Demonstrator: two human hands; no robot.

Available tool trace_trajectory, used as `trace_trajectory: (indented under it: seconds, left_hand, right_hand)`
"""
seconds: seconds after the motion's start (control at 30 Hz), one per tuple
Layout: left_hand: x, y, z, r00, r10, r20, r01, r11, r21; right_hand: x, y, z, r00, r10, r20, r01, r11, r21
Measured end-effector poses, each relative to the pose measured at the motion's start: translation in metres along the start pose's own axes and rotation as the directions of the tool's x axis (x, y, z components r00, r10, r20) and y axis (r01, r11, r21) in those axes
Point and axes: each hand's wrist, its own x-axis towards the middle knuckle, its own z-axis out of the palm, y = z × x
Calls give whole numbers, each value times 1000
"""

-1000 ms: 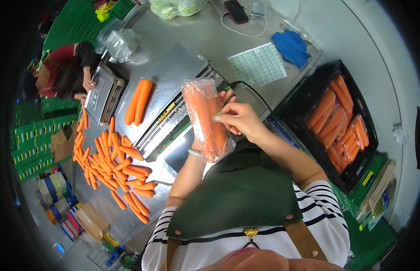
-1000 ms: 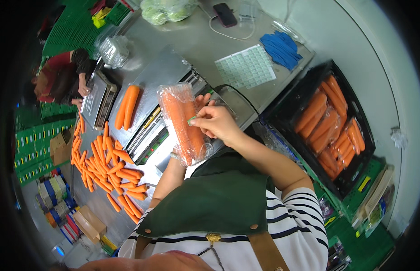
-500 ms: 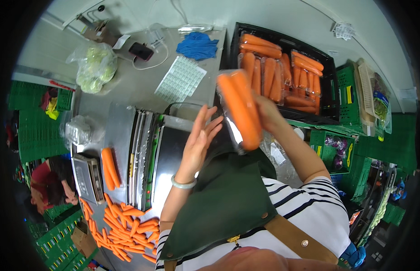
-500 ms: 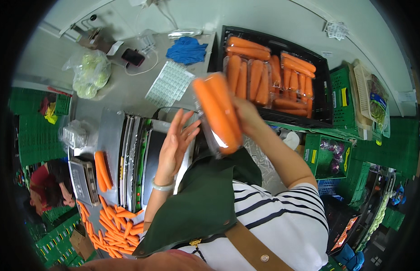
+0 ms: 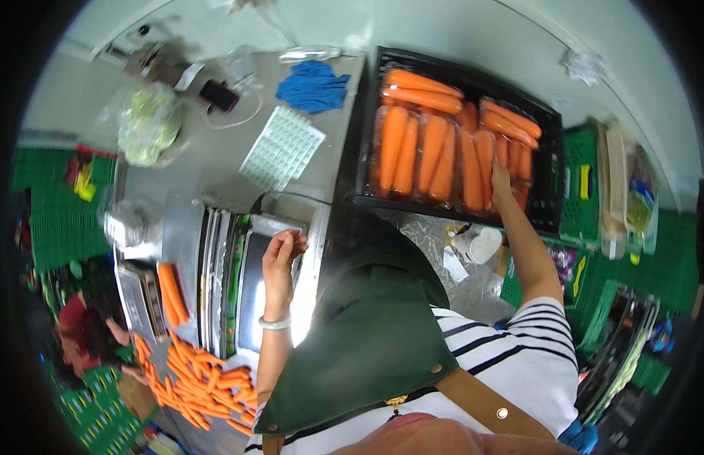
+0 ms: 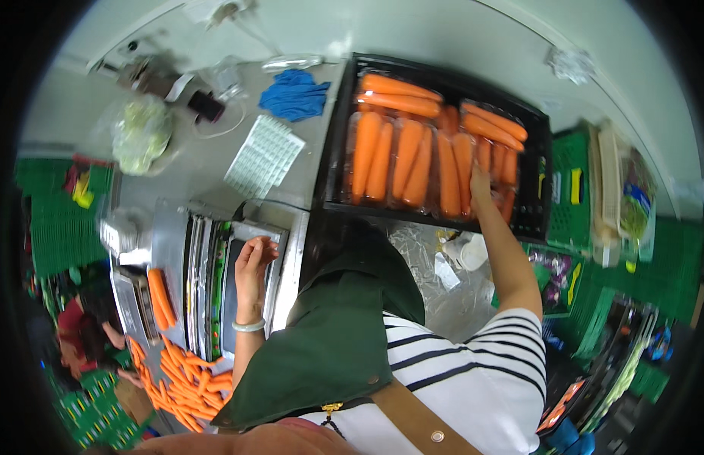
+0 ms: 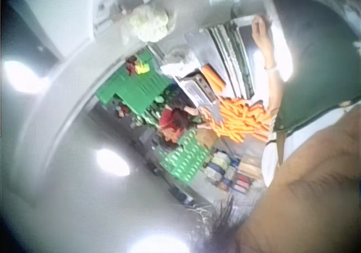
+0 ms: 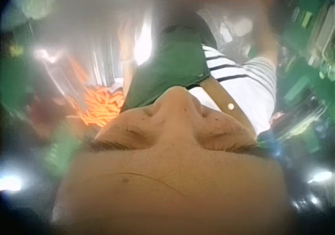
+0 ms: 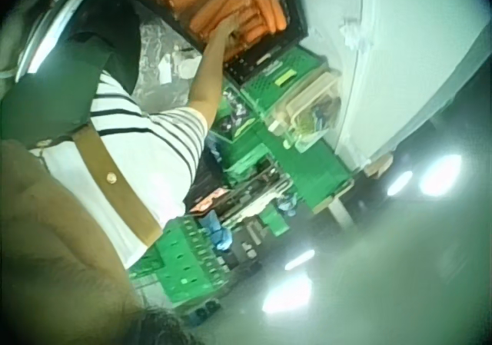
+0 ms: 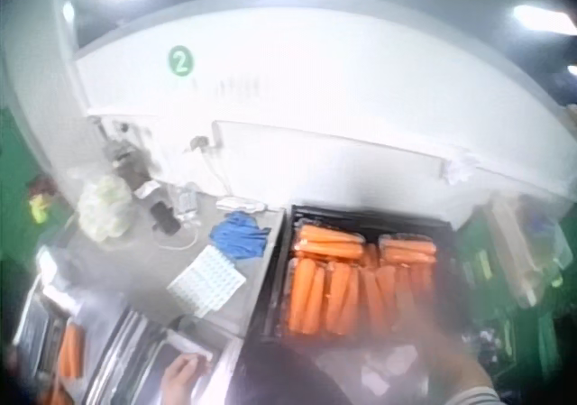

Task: The person repeatedly picks up two carrots, places them on a vacuum sealer, seals them in plastic, and then places the sealed packs into a black crate. The process is repeated continuously throughout the clip.

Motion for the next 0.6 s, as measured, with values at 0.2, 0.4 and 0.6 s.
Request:
trace_trajectory:
  seconds: [0.2,0.4,0.6]
  left_hand:
    - [-23,-2,-39,997,78,-29,-75,994,83]
    - [-97,1,-213,714,395,-578,-120,883,454]
    - [-100,-6,-386,281,781,-558,381,442,812]
  right_hand:
    - [13,21,-33,771,-584,255,620,595,-511]
    - [-151,-152,48,689,-720,86,713,651,-260]
    - [-307,-229,210,76,-857,510,953,214,217]
